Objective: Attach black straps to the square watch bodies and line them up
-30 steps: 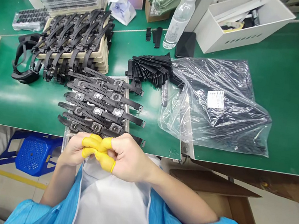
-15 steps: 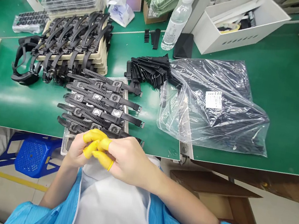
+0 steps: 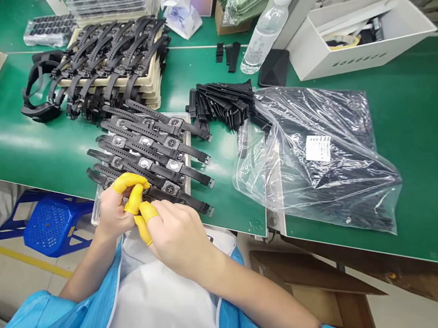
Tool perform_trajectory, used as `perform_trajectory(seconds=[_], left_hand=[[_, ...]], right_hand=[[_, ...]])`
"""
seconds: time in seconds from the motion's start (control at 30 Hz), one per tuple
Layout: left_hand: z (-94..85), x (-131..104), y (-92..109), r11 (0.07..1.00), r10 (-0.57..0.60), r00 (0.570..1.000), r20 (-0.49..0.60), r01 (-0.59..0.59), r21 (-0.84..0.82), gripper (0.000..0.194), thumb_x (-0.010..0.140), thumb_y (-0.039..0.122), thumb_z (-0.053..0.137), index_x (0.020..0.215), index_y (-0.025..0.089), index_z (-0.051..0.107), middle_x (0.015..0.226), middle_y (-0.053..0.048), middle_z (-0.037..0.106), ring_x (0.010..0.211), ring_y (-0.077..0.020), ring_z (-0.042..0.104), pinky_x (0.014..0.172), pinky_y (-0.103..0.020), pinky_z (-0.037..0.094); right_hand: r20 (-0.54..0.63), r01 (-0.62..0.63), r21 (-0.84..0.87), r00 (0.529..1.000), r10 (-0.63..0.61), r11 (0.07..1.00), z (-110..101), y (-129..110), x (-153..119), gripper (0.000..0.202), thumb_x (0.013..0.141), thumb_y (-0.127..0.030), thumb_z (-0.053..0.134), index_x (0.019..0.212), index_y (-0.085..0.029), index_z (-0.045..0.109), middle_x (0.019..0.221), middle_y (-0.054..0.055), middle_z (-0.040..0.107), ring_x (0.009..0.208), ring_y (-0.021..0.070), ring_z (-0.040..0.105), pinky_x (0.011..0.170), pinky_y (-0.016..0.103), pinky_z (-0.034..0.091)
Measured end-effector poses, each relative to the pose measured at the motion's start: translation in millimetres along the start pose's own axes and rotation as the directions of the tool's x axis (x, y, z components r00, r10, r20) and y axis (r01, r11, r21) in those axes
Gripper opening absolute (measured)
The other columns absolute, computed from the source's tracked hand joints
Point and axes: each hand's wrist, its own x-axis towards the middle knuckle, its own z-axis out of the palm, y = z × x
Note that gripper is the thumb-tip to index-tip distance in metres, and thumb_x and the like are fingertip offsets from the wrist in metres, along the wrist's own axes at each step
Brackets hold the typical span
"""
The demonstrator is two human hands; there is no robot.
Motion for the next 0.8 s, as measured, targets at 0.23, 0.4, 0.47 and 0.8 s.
perform_trajectory(seconds=[0.23,0.4,0.47,0.8], left_hand=[[-6.7,6,3,0.956,0.137,0.990,0.045,-0.144,0.256,0.037,0.084,0.007,0.057,0.117,0.021,0.065,0.098,-0.005,0.075,0.080,-0.0168,0.071,0.069,-0.025,0.057],[-6.1,8,6,0.953,0.143,0.986,0.084,-0.160,0.259,0.044,0.078,0.006,0.054,0.118,0.020,0.062,0.097,-0.006,0.075,0.084,-0.0193,0.074,0.071,-0.027,0.058],[-5.7,7,7,0.962,0.143,0.987,0.078,-0.156,0.222,0.048,0.075,0.006,0.053,0.120,0.020,0.061,0.098,-0.006,0.075,0.086,-0.0200,0.074,0.073,-0.028,0.059],[2.5,0,6,0.996,-0.024,0.990,0.137,0.035,-0.081,0.040,0.085,0.023,0.065,0.124,0.019,0.060,0.098,-0.007,0.075,0.078,-0.0174,0.073,0.068,-0.026,0.059]], right_hand=[[0.025,0.047,-0.079,0.999,-0.045,0.996,2,-2,0,0.031,0.098,-0.007,0.045,0.072,-0.019,0.058,0.066,0.003,0.060,0.059,0.0177,0.049,0.057,0.033,0.033],[-0.047,0.042,-0.079,0.998,-0.046,0.996,5,-2,1,0.034,0.094,-0.004,0.044,0.066,-0.021,0.053,0.060,0.001,0.052,0.055,0.0161,0.042,0.054,0.033,0.028],[-0.098,0.020,-0.003,0.995,-0.020,1.000,8,1,2,0.032,0.095,-0.008,0.048,0.066,-0.021,0.053,0.059,0.000,0.051,0.054,0.0154,0.041,0.053,0.032,0.028],[0.165,-0.363,0.839,0.880,0.446,0.405,21,-1,6,0.025,0.087,-0.041,0.071,0.079,-0.018,0.064,0.060,-0.004,0.052,0.051,0.0087,0.040,0.047,0.021,0.036]])
